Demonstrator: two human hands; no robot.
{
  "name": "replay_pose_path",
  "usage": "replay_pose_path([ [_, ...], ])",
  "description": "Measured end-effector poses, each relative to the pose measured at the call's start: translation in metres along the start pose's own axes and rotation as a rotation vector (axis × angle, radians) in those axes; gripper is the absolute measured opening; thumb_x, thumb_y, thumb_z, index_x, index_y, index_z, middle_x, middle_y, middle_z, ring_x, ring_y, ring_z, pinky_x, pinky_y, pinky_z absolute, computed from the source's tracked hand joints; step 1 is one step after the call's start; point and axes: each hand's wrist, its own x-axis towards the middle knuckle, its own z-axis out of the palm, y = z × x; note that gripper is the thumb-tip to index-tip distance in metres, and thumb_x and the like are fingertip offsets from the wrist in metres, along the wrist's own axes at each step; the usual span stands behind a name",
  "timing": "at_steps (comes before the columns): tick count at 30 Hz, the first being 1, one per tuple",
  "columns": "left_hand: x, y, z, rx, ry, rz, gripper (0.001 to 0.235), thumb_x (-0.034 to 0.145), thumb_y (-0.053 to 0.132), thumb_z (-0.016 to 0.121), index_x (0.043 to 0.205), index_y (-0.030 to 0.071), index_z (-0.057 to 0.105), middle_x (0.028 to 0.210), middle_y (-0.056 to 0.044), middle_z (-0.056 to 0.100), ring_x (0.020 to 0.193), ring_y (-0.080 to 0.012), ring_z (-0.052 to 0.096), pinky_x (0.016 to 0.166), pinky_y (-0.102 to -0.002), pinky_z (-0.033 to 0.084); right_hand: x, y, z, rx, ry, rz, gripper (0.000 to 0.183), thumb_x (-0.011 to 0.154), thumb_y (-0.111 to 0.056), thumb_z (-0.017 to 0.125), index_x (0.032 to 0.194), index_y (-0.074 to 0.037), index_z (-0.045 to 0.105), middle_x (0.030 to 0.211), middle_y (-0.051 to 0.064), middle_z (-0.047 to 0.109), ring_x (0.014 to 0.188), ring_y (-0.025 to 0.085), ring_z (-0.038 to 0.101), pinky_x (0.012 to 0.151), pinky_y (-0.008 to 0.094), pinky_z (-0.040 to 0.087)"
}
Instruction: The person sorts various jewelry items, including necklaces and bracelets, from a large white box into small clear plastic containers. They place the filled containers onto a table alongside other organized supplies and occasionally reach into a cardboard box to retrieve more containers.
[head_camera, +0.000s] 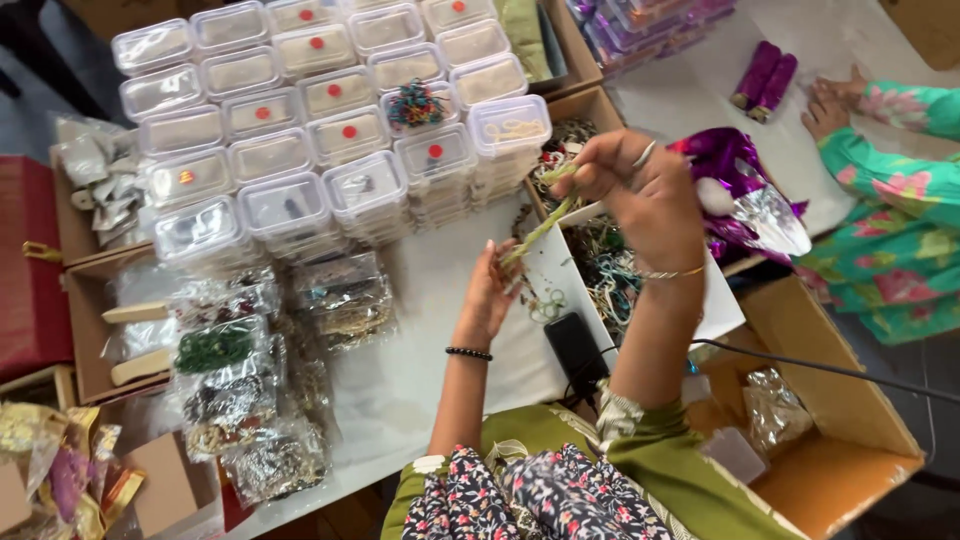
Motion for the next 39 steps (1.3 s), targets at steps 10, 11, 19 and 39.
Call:
replay_pose_path([
  [10, 0.007, -0.015, -0.077, -0.917, -0.170, 0.024, 0.033, 0.104, 0.021, 0.046, 0.125, 0.005, 0.066, 0.133, -0.013, 0.067, 0.125, -0.0289, 0.061, 0.106, -0.043, 0.050, -0.028, 0.073, 0.084, -0.039, -0.135, 0.159, 0.009, 0.097, -0.002, 0.071, 0.105, 0.000, 0.070, 0.097, 0.001, 0.074, 0.090, 0.006, 0.067, 0.082, 0.022, 0.056],
  [11, 0.006, -0.012, -0.081, -0.920, -0.166, 0.034, 0.033, 0.104, 0.021, 0.046, 0.125, 0.005, 0.066, 0.133, -0.013, 0.067, 0.125, -0.0289, 0.061, 0.106, -0.043, 0.050, -0.029, 0.076, 0.087, -0.036, -0.146, 0.160, 0.009, 0.097, -0.002, 0.071, 0.105, 0.000, 0.070, 0.097, 0.001, 0.074, 0.090, 0.006, 0.067, 0.082, 0.022, 0.056],
  [19, -0.021, 0.020, -0.069, -0.911, -0.166, 0.073, 0.031, 0.104, 0.022, 0.046, 0.116, 0.004, 0.069, 0.123, -0.012, 0.072, 0.120, -0.0273, 0.066, 0.106, -0.045, 0.052, -0.026, 0.093, 0.107, -0.292, -0.152, 0.057, 0.012, 0.091, -0.008, 0.076, 0.102, -0.003, 0.074, 0.104, 0.005, 0.078, 0.094, 0.012, 0.073, 0.086, 0.027, 0.058],
  [39, -0.047, 0.033, -0.009, 0.234, 0.088, 0.718, 0.039, 0.107, 0.026, 0.048, 0.092, -0.003, 0.069, 0.095, -0.010, 0.072, 0.099, -0.0198, 0.067, 0.094, -0.032, 0.051, -0.061, 0.350, 0.113, 1.144, 0.132, 1.014, 0.031, 0.103, -0.030, 0.055, 0.118, -0.007, 0.069, 0.120, 0.010, 0.072, 0.113, 0.025, 0.067, 0.100, 0.042, 0.055],
])
